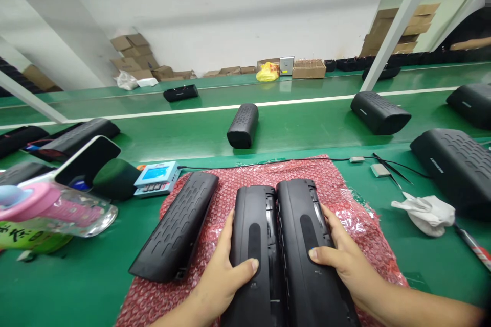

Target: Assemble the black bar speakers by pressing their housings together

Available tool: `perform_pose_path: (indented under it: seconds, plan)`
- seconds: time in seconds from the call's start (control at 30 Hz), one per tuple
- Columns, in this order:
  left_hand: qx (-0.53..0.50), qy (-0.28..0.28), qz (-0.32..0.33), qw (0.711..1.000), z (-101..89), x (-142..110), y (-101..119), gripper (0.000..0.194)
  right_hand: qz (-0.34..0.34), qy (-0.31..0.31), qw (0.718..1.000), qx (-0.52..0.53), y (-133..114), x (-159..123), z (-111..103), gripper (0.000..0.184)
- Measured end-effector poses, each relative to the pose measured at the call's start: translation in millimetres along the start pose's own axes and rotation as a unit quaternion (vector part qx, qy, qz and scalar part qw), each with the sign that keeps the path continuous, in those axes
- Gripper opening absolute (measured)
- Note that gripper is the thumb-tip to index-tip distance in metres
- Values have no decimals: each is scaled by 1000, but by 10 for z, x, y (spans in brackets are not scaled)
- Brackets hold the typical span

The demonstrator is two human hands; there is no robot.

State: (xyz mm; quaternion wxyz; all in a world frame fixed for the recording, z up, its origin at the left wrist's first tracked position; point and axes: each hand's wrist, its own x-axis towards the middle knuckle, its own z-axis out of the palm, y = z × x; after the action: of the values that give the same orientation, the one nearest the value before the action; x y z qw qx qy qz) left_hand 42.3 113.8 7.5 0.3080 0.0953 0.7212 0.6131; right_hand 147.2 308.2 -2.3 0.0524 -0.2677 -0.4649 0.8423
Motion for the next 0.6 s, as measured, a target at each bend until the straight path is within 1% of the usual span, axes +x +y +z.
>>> perform_pose_path:
  seconds: [0.3,0.5,0.57,0.6]
  plan:
    - [19,22,16,999,-10,5,-27,104,8,0,1000,13,-8,-14,8,89]
    - [12,11,12,1000,-17,7,-51,104,-7,-2,1000,-13,2,-18,0,93]
    - [15,22,16,1000,-5,1,-43,102,-13,3,999,-34,4,-17,-5,91]
    - [17,24,16,999,-1,0,-38,102,-16,7,999,-42,8,-11,-9,86]
